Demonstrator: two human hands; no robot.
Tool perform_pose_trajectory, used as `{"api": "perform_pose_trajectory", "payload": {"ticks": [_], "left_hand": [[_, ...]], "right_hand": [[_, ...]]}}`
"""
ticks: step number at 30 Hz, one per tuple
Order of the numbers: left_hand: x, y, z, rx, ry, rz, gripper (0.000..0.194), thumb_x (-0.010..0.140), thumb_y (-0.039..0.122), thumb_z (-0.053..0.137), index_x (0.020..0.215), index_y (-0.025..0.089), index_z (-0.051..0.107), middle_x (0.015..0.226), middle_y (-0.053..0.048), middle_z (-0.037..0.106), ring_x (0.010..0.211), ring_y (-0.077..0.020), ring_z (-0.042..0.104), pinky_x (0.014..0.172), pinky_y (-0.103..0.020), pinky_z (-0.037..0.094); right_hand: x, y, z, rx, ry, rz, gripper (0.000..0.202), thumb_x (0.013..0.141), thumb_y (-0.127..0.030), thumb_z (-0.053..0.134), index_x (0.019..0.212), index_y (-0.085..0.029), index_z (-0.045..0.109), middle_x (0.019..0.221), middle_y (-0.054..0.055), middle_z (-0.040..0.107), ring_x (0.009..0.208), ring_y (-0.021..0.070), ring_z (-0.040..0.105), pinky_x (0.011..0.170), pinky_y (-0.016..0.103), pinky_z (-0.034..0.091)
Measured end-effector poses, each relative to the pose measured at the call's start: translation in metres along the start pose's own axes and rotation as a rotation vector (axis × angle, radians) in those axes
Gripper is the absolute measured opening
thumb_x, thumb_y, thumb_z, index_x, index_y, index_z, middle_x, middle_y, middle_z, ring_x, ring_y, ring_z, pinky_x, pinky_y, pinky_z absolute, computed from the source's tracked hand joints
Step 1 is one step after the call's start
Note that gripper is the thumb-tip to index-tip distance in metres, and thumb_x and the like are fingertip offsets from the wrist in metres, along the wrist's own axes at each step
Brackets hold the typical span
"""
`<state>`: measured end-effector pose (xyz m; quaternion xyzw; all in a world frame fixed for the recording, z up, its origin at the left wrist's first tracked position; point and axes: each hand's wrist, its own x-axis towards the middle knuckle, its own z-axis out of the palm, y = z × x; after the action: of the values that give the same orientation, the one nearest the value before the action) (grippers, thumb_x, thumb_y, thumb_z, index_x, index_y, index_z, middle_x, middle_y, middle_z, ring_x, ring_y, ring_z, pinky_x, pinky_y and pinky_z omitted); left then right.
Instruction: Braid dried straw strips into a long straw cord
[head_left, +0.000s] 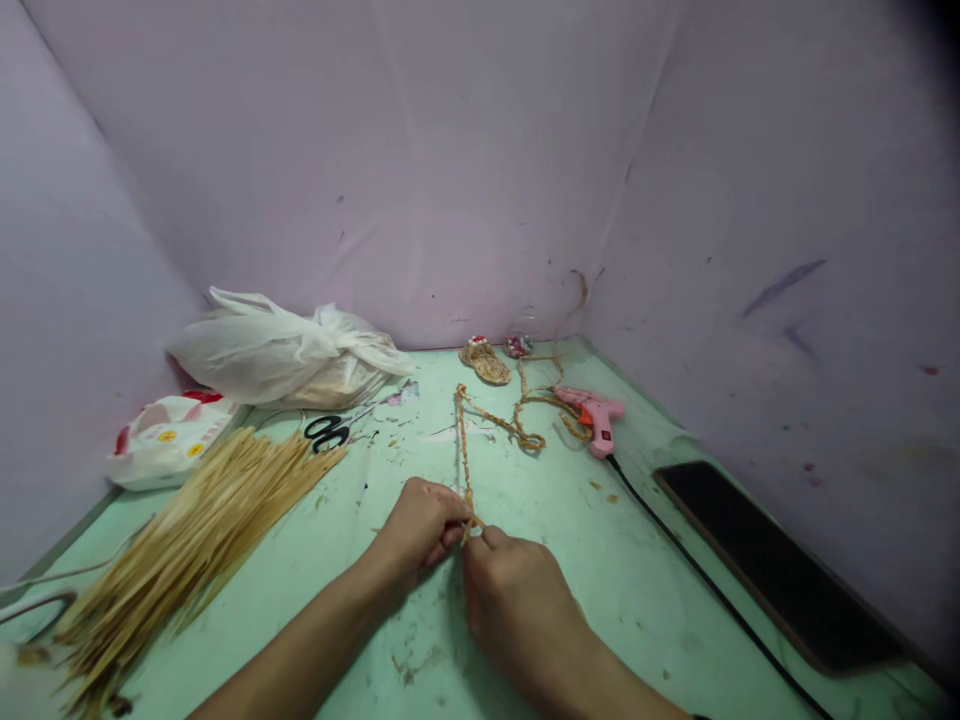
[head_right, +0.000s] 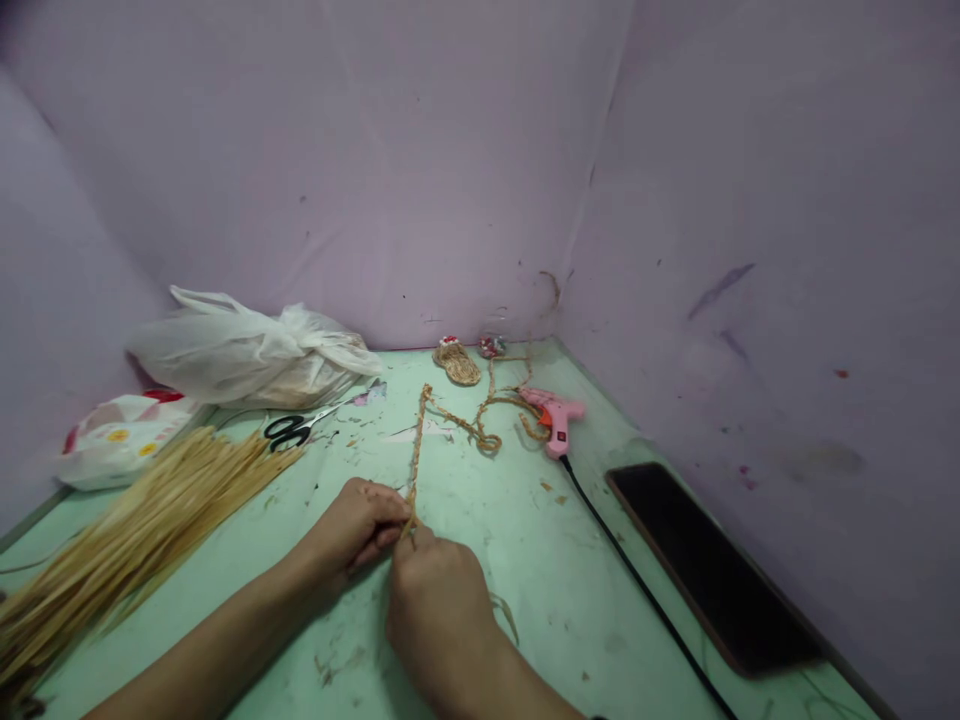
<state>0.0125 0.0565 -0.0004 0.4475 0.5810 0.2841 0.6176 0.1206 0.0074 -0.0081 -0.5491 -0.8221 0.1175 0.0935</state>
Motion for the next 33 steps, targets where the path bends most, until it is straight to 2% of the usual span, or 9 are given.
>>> {"api": "perform_pose_trajectory", "payload": {"ticks": [3, 6, 10, 15, 18, 22, 26, 30, 33], "left_hand": [[0.004, -0.003, -0.004, 0.075, 0.004, 0.066, 0.006, 0.049, 0.016, 0.048, 0.044, 0.013, 0.048, 0.034, 0.005, 0.036, 0.034, -0.0032, 0.025, 0.037, -0.019, 0.017], [0.009, -0.008, -0.009, 0.124, -0.014, 0.101, 0.004, 0.047, 0.013, 0.048, 0.043, 0.013, 0.046, 0.036, 0.005, 0.036, 0.038, -0.0038, 0.027, 0.039, -0.019, 0.019], [0.008, -0.009, -0.013, 0.119, -0.087, 0.130, 0.010, 0.050, 0.016, 0.049, 0.043, 0.015, 0.041, 0.036, 0.007, 0.029, 0.037, -0.0034, 0.020, 0.039, -0.020, 0.013], [0.002, -0.006, -0.011, 0.106, -0.173, 0.172, 0.009, 0.052, 0.017, 0.045, 0.044, 0.014, 0.043, 0.037, 0.006, 0.033, 0.037, -0.0037, 0.021, 0.040, -0.021, 0.013], [0.001, -0.006, -0.011, 0.148, -0.133, 0.155, 0.008, 0.052, 0.018, 0.045, 0.045, 0.015, 0.042, 0.037, 0.006, 0.030, 0.037, -0.0039, 0.020, 0.040, -0.021, 0.012], [0.006, -0.005, -0.016, 0.321, -0.110, 0.173, 0.008, 0.052, 0.018, 0.046, 0.046, 0.015, 0.043, 0.038, 0.006, 0.029, 0.039, -0.0046, 0.021, 0.040, -0.021, 0.015], [0.004, -0.002, -0.020, 0.649, -0.010, 0.223, 0.012, 0.056, 0.018, 0.046, 0.045, 0.014, 0.047, 0.041, 0.003, 0.035, 0.042, -0.0070, 0.031, 0.043, -0.021, 0.022], [-0.018, 0.007, -0.014, 1.036, 0.190, 0.272, 0.018, 0.063, 0.023, 0.044, 0.054, 0.014, 0.057, 0.052, -0.004, 0.051, 0.052, -0.0140, 0.048, 0.048, -0.023, 0.028], [-0.039, 0.012, 0.001, 1.179, 0.212, 0.243, 0.022, 0.068, 0.020, 0.042, 0.073, 0.015, 0.063, 0.069, -0.010, 0.060, 0.066, -0.0199, 0.056, 0.057, -0.026, 0.035]], "right_hand": [[-0.001, 0.002, 0.003, 0.013, 0.015, -0.055, 0.031, 0.068, -0.004, 0.043, 0.089, -0.011, 0.064, 0.079, 0.011, 0.065, 0.062, 0.0169, 0.058, 0.052, 0.025, 0.031], [0.002, 0.009, -0.005, 0.177, 0.092, -0.048, 0.021, 0.075, -0.023, 0.046, 0.072, -0.015, 0.065, 0.068, 0.007, 0.064, 0.057, 0.0148, 0.055, 0.053, 0.025, 0.032], [0.017, 0.023, -0.017, 0.618, 0.319, 0.195, 0.027, 0.076, -0.038, 0.045, 0.072, -0.017, 0.062, 0.069, 0.004, 0.062, 0.062, 0.0136, 0.054, 0.059, 0.024, 0.037], [0.033, 0.027, -0.007, 1.333, -0.108, 0.424, 0.023, 0.068, -0.038, 0.050, 0.070, -0.015, 0.052, 0.056, 0.000, 0.051, 0.048, 0.0102, 0.047, 0.043, 0.021, 0.034], [0.036, 0.027, 0.002, 1.264, -0.140, 0.399, 0.017, 0.064, -0.031, 0.053, 0.060, -0.015, 0.049, 0.044, -0.006, 0.039, 0.039, 0.0052, 0.031, 0.039, 0.018, 0.023], [0.038, 0.034, 0.009, 1.074, -0.030, 0.299, 0.020, 0.062, -0.028, 0.054, 0.050, -0.013, 0.049, 0.044, -0.004, 0.042, 0.043, 0.0045, 0.030, 0.042, 0.018, 0.022], [0.039, 0.037, 0.012, 1.108, 0.024, 0.354, 0.015, 0.058, -0.026, 0.056, 0.052, -0.014, 0.050, 0.042, -0.006, 0.039, 0.042, 0.0042, 0.027, 0.041, 0.019, 0.019], [0.036, 0.031, 0.010, 1.208, -0.012, 0.412, 0.013, 0.059, -0.024, 0.055, 0.053, -0.013, 0.052, 0.041, -0.005, 0.043, 0.038, 0.0037, 0.027, 0.040, 0.019, 0.018], [0.033, 0.027, 0.009, 1.264, -0.019, 0.440, 0.009, 0.060, -0.020, 0.054, 0.056, -0.013, 0.055, 0.042, -0.004, 0.047, 0.036, 0.0033, 0.027, 0.039, 0.020, 0.019]]}}
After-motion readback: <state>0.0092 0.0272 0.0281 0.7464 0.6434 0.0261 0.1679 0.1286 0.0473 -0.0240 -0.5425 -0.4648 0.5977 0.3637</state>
